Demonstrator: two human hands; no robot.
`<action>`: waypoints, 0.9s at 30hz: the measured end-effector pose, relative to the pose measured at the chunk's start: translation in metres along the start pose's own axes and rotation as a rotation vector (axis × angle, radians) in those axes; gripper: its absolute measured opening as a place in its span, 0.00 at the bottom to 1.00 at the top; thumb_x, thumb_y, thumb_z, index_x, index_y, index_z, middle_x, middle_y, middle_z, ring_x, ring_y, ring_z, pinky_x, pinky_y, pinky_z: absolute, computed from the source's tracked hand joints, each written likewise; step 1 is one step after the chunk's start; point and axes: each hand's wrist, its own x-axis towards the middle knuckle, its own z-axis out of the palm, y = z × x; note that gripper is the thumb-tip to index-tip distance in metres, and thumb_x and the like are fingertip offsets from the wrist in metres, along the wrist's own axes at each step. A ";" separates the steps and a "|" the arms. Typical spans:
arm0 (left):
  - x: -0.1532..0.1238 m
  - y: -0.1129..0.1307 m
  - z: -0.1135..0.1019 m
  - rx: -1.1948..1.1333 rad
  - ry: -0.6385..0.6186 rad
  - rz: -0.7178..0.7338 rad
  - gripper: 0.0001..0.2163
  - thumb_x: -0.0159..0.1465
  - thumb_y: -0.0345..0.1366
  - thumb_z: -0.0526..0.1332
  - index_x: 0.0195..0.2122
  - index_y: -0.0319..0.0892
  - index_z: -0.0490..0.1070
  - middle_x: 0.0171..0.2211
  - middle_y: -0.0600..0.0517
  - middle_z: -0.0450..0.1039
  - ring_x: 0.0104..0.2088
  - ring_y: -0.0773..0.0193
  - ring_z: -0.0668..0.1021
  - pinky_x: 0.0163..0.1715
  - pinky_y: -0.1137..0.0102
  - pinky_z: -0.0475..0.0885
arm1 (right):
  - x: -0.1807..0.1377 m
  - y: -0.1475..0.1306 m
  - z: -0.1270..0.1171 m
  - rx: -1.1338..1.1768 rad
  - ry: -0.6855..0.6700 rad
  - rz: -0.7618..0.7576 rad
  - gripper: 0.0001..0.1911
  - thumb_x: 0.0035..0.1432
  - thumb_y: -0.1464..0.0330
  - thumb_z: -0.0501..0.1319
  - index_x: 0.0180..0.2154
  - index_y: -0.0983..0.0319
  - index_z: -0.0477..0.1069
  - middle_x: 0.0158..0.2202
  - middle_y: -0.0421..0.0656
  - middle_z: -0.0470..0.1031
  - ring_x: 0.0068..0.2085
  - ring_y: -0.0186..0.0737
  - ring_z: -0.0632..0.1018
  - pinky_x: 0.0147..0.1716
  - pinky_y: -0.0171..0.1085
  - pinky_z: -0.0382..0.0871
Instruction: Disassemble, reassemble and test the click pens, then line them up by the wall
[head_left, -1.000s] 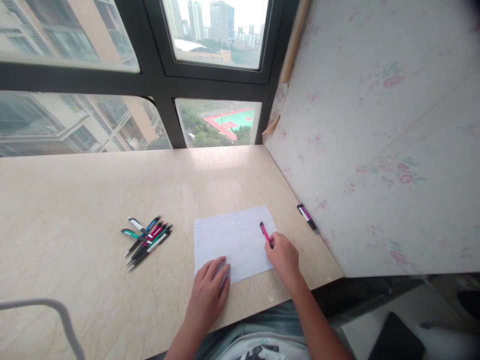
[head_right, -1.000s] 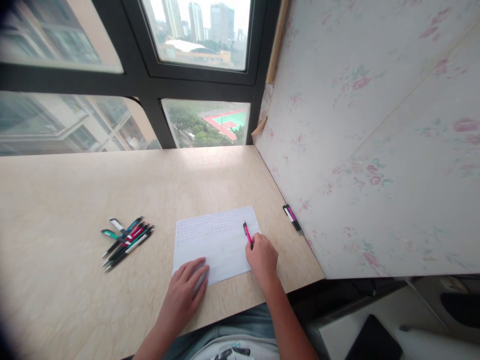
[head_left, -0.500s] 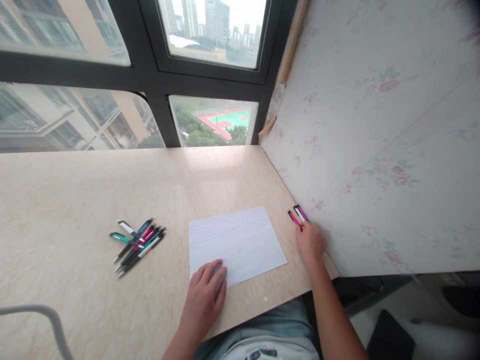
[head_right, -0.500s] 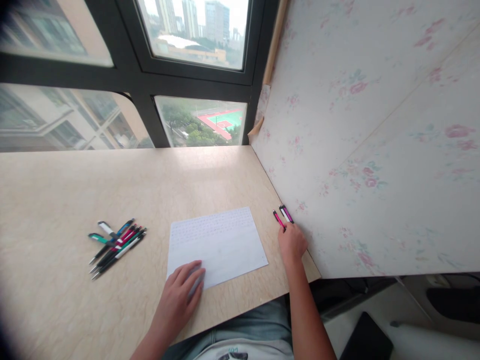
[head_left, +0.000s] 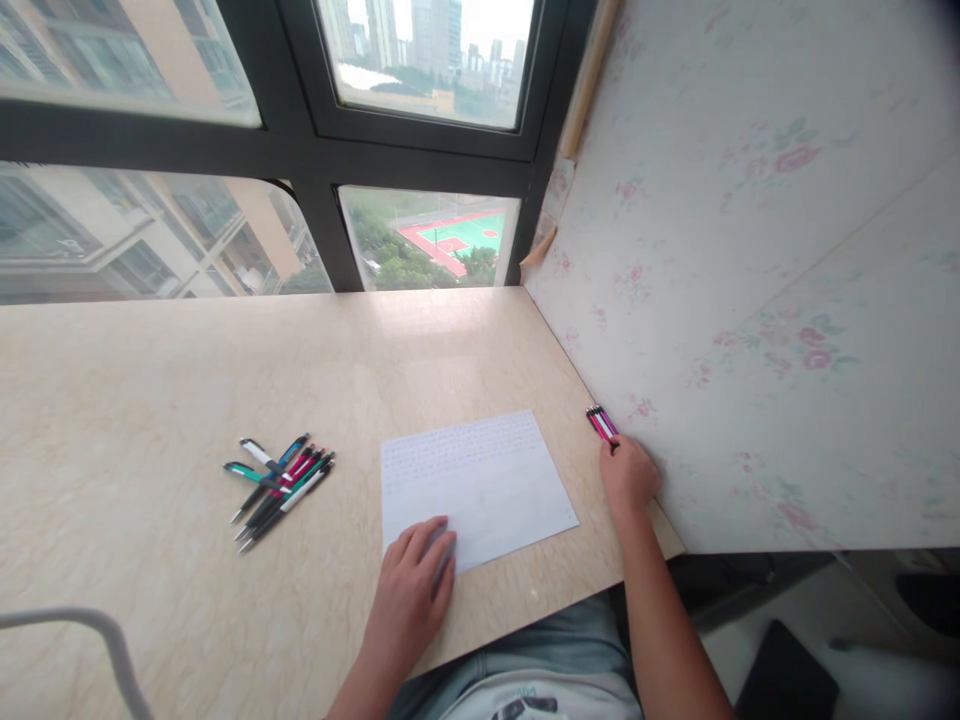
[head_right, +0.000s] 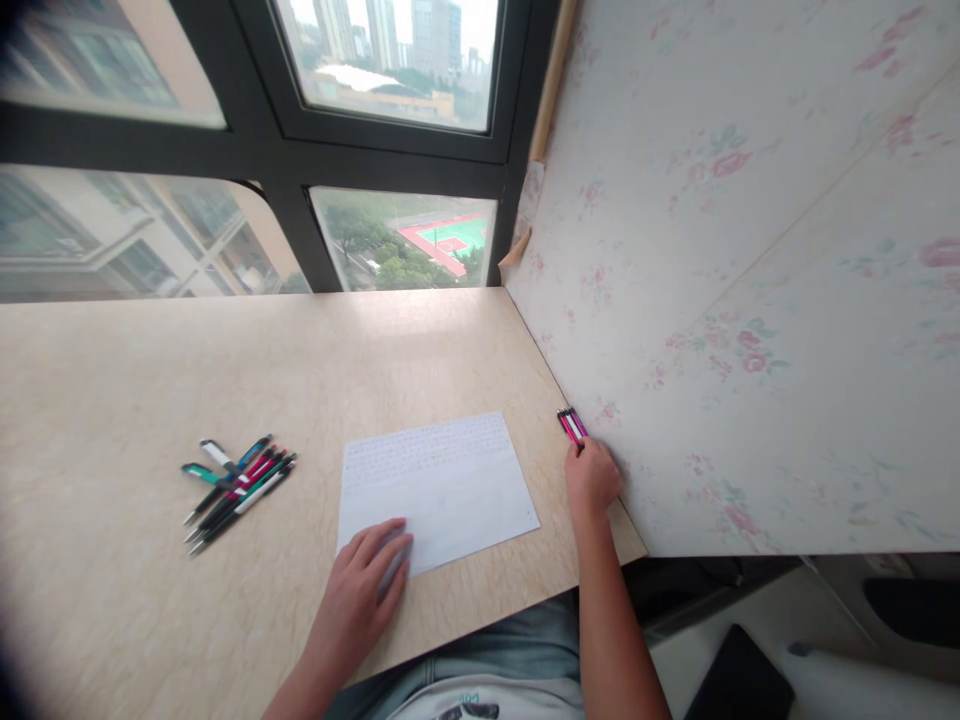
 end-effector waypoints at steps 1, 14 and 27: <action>0.000 0.000 0.000 -0.002 -0.006 -0.003 0.12 0.64 0.32 0.56 0.48 0.45 0.71 0.52 0.45 0.71 0.50 0.53 0.72 0.48 0.57 0.70 | 0.000 0.000 0.000 -0.002 0.008 0.003 0.16 0.63 0.61 0.53 0.42 0.60 0.76 0.38 0.50 0.77 0.34 0.45 0.76 0.28 0.37 0.58; -0.006 0.008 -0.004 -0.253 0.072 -0.137 0.13 0.63 0.28 0.55 0.47 0.45 0.71 0.50 0.45 0.72 0.50 0.56 0.73 0.49 0.58 0.71 | -0.048 -0.021 0.019 0.419 0.025 -0.415 0.14 0.59 0.62 0.55 0.34 0.63 0.76 0.29 0.45 0.78 0.28 0.40 0.74 0.27 0.35 0.59; -0.012 -0.094 -0.079 0.119 0.406 -0.599 0.11 0.61 0.33 0.56 0.45 0.41 0.71 0.41 0.46 0.74 0.37 0.58 0.77 0.38 0.64 0.73 | -0.081 -0.032 0.027 0.811 -0.072 -0.401 0.19 0.57 0.56 0.58 0.33 0.65 0.77 0.26 0.46 0.77 0.27 0.42 0.75 0.29 0.37 0.67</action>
